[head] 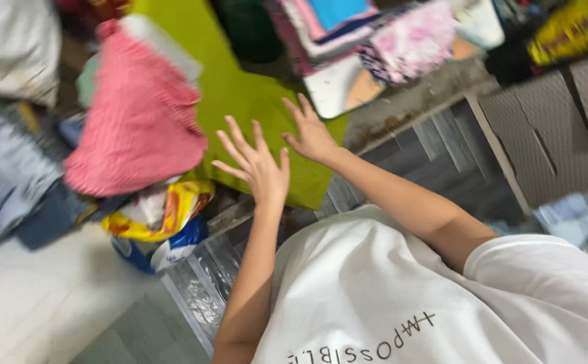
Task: The person uses a pink lint roller to clean several folded t-shirts and a blanket on an ironing board. They then fold a pink towel and place it on a green mat. The person opens a drawer to store folded towels and later places folded t-shirts into a closet shelf. Finally, they use the lint roller on a blue dinosaur-patterned blanket.
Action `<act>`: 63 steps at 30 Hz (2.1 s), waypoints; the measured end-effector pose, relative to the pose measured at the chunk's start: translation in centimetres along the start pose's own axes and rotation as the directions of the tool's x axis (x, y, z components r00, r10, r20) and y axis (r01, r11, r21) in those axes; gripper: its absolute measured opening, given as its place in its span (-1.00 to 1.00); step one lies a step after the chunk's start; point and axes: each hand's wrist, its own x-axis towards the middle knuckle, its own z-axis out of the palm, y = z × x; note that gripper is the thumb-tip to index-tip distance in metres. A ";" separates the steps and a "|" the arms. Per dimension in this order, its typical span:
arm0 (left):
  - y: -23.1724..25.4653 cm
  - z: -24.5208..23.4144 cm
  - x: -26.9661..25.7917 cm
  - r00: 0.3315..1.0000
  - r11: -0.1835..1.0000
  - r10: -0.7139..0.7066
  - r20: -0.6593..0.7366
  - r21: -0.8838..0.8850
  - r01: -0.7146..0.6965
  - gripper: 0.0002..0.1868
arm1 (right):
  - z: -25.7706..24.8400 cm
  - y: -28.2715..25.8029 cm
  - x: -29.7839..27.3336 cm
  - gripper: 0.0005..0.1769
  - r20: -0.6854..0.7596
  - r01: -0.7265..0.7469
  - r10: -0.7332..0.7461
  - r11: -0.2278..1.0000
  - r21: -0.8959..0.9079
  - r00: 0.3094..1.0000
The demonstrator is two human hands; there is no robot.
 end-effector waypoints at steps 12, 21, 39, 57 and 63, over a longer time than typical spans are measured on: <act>25.1 15.8 -5.0 0.824 0.865 0.500 0.266 -0.202 -0.460 -0.26 | -19.1 24.5 -20.8 -0.21 -0.438 -0.351 0.377 0.925 0.142 0.816; 46.0 26.1 -13.1 0.395 0.544 0.839 0.374 -0.572 -0.614 -0.35 | -34.0 26.2 -38.4 -0.40 -0.544 -0.572 0.744 0.657 0.491 0.389; 70.2 35.3 -26.9 -0.418 -0.068 0.898 0.136 -0.896 -0.439 -0.06 | -26.9 30.3 -63.8 -0.13 -0.490 -0.492 0.267 0.061 0.868 -0.830; 70.7 38.3 -37.2 -0.858 0.089 0.513 0.026 -0.996 0.022 -0.48 | -26.7 27.9 -56.7 0.08 0.113 0.464 0.534 0.588 0.662 -0.838; 70.3 33.0 -37.7 -0.953 0.393 0.302 -0.034 -0.906 0.156 -0.45 | -23.9 23.5 -58.9 -0.02 -0.081 0.516 0.562 0.799 0.308 -0.823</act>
